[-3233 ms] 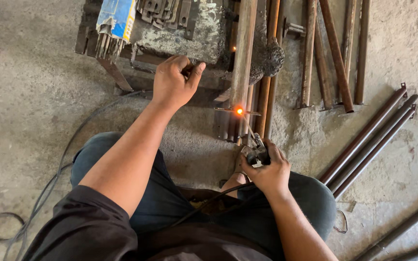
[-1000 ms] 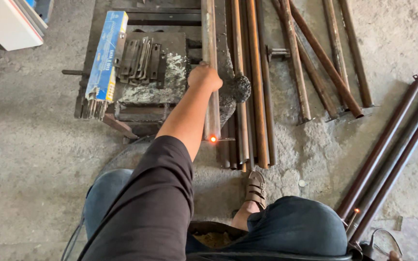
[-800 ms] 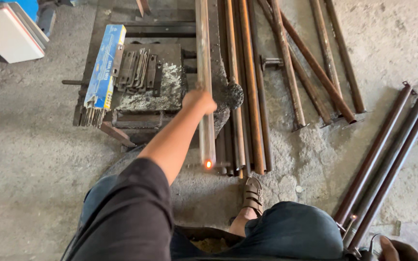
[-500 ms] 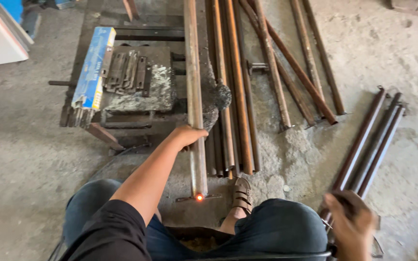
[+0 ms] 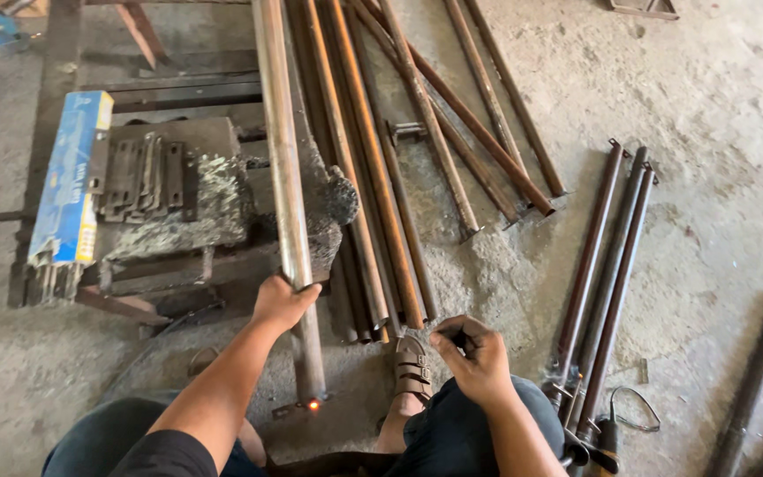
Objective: The person sits on the floor of a workshop and welds metal rods using a handheld welding torch. They repeatedly pick up a rod, position it vertically against a metal jig, and apply the torch to the base to create a weld, generating bright sparks. After welding, the person places the rod aside and repeats the process with another rod from a pile.
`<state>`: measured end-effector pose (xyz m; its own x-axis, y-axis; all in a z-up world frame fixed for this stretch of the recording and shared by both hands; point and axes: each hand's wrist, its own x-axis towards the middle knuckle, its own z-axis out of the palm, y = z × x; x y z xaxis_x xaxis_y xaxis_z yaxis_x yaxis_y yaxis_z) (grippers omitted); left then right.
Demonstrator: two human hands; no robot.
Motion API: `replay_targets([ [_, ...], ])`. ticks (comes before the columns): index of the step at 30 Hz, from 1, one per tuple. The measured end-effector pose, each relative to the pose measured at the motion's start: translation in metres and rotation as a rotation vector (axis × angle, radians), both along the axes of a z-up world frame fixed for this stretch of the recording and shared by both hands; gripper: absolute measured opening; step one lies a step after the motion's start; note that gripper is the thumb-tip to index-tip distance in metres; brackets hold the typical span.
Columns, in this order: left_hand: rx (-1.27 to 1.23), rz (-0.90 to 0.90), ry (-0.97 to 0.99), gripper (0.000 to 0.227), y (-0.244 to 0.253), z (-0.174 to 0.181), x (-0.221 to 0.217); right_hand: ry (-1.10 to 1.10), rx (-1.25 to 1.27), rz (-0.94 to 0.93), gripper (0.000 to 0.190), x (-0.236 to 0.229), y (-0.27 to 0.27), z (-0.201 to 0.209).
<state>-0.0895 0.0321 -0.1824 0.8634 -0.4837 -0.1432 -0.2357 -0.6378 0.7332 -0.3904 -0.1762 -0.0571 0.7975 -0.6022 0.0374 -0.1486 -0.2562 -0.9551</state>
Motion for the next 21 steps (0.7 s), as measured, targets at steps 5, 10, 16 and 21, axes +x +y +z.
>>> replay_targets([
  [5,0.041,-0.047,-0.024,0.049,-0.004,0.009,-0.001,-0.075,0.0,-0.12,0.007,-0.012,-0.011,-0.006],
  [10,0.213,-0.24,0.047,0.059,-0.085,0.057,-0.011,-0.208,0.032,-0.297,0.007,-0.031,-0.014,-0.012],
  [16,0.036,-0.428,0.103,0.097,-0.329,0.183,0.06,-0.403,0.022,-0.44,0.008,-0.049,-0.019,-0.016],
  [21,-0.043,-0.53,0.061,0.1,-0.347,0.206,0.049,-0.336,-0.017,-0.526,0.009,-0.049,-0.033,-0.019],
])
